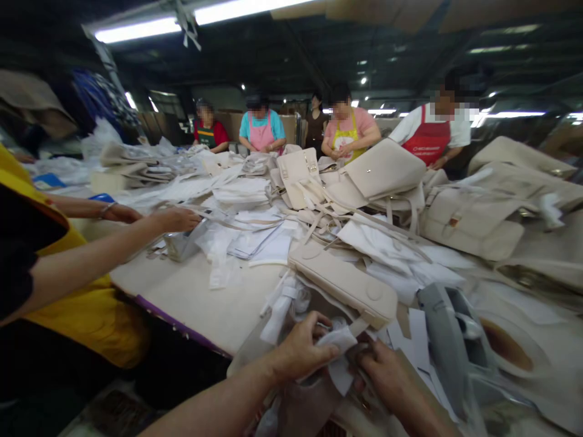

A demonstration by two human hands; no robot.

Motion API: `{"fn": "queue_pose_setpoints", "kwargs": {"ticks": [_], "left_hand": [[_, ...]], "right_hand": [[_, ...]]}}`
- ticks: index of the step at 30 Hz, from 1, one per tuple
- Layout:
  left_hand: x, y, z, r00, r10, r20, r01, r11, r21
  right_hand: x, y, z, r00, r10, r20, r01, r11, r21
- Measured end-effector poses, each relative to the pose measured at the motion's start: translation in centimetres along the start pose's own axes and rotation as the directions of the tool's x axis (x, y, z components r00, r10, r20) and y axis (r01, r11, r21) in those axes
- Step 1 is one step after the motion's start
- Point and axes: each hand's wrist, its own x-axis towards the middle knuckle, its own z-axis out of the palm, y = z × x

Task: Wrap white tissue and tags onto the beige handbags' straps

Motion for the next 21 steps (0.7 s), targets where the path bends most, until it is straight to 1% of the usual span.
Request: {"fn": "queue_pose_setpoints", "kwargs": {"ticks": [2,3,6,8,10,12,14,16,18,21], "left_hand": [[0.1,-0.2,0.0,1.0,0.008,-0.008,-0.008,1.0,0.007],[0.1,-0.3,0.0,1.0,0.014,-0.012,-0.014,1.0,0.017],[0.1,-0.6,-0.1,0.999,0.035,-0.007,-0.035,0.999,0.033],[0.1,-0.9,-0.2,0.999,0.029,0.028,-0.029,1.0,-0.007],[0.2,-1.2,-0.5,0.998,0.017,0.066,-0.013,0.998,-0.06],[0.3,-1.4,-0.7,0.996,0.008,0.094,0.0,0.996,-0.085],[0.4,-1.5,-0.9,0.994,0.007,0.11,0.002,0.997,-0.075],[0.5,-1.4,-1.0,0.993,0.011,0.117,-0.003,0.998,-0.068],[0.4,-1.3,-1.0,0.994,0.027,0.11,-0.019,0.997,-0.071],[0.2,-0.9,-0.9,0.994,0.05,0.101,-0.042,0.996,-0.078]], "right_hand": [[-0.2,-0.3,0.3,0.999,0.039,-0.025,-0.039,0.999,0.025],[-0.2,-0.5,0.6,0.998,0.065,-0.016,-0.064,0.997,0.043],[-0.4,-1.0,1.1,0.985,0.169,0.046,-0.174,0.976,0.129],[-0.4,-1.1,1.3,0.972,0.214,0.1,-0.229,0.959,0.169],[-0.5,-1.2,1.2,0.969,0.196,0.147,-0.221,0.958,0.181],[-0.5,-1.4,0.9,0.966,0.171,0.195,-0.203,0.966,0.159],[-0.5,-1.8,0.6,0.959,0.192,0.208,-0.222,0.966,0.132],[-0.5,-2.3,0.5,0.955,0.228,0.19,-0.255,0.957,0.135],[-0.7,-2.6,0.3,0.96,0.218,0.178,-0.252,0.949,0.192],[-1.0,-2.4,0.3,0.958,0.202,0.204,-0.255,0.925,0.281]]}}
